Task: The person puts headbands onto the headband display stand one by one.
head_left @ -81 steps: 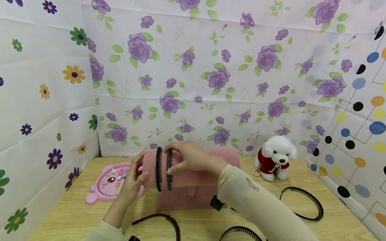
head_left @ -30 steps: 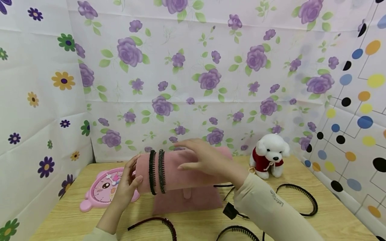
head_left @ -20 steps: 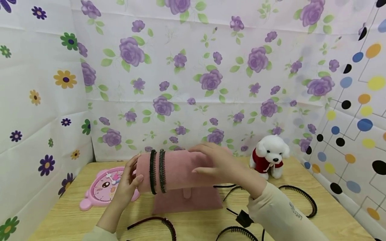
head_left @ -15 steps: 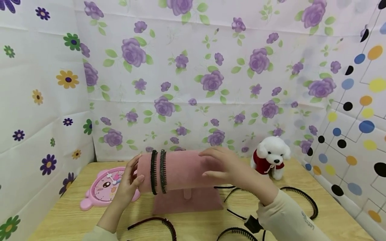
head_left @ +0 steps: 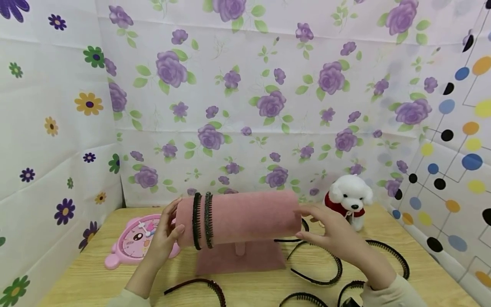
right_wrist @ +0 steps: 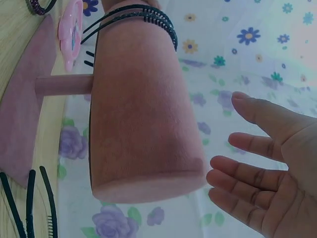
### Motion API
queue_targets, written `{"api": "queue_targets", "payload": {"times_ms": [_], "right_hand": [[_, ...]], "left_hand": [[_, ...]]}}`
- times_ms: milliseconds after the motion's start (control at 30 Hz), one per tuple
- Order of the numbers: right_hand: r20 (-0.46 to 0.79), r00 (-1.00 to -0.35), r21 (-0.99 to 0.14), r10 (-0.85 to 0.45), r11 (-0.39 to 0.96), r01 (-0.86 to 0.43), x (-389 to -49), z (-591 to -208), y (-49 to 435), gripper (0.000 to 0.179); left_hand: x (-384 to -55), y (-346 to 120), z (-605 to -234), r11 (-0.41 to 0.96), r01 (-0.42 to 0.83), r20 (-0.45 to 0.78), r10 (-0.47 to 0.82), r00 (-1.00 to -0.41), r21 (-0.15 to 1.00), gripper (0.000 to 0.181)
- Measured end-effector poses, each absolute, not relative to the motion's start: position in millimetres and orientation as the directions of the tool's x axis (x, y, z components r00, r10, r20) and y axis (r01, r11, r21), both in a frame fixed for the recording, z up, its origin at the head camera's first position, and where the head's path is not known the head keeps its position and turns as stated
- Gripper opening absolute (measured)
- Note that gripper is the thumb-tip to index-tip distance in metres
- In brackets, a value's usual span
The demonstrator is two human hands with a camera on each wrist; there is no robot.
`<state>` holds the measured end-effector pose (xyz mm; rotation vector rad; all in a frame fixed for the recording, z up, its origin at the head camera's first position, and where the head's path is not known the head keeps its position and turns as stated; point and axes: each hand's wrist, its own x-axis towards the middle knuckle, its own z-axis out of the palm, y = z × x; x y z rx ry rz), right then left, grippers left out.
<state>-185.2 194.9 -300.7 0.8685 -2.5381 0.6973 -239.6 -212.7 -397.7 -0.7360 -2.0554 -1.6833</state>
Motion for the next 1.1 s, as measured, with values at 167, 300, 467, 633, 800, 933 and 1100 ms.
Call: {"api": "queue_targets", "payload": {"times_ms": [167,300,467,633,800,933,1100], "right_hand": [[0.499,-0.756,-0.361,-0.423,0.692,-0.625,-181.0,-306.8,210.6,0.043],[0.487,-0.786,-0.384,-0.381,0.714,-0.585,-180.8,-315.1,223.5,0.038],[0.457,-0.809,-0.423,-0.370,0.710,-0.563,-185.3,-329.2,238.6,0.035],[0.380,-0.848,-0.464,-0.370,0.717,-0.521,-192.2,-343.2,255.1,0.039],[0.247,-0.906,-0.521,-0.345,0.740,-0.424,-202.0,-357.0,272.1,0.050],[0.159,-0.941,-0.544,-0.300,0.768,-0.337,-207.8,-370.3,281.0,0.053],[0.106,-0.955,-0.526,-0.277,0.799,-0.290,-213.9,-382.8,288.1,0.052]], "left_hand": [[-239.6,-212.3,-398.9,0.130,0.614,0.595,0.157,-0.788,0.778,0.059],[-239.8,-212.2,-399.7,0.123,0.612,0.592,0.163,-0.789,0.781,0.058],[-239.8,-212.5,-399.2,0.141,0.605,0.586,0.155,-0.795,0.784,0.058],[-239.8,-213.0,-399.0,0.150,0.603,0.584,0.151,-0.797,0.784,0.058],[-239.4,-212.8,-399.0,0.159,0.596,0.577,0.153,-0.802,0.787,0.058],[-239.7,-212.4,-398.5,0.157,0.605,0.586,0.152,-0.796,0.781,0.058],[-239.9,-211.8,-397.9,0.142,0.613,0.595,0.150,-0.790,0.778,0.058]]}}
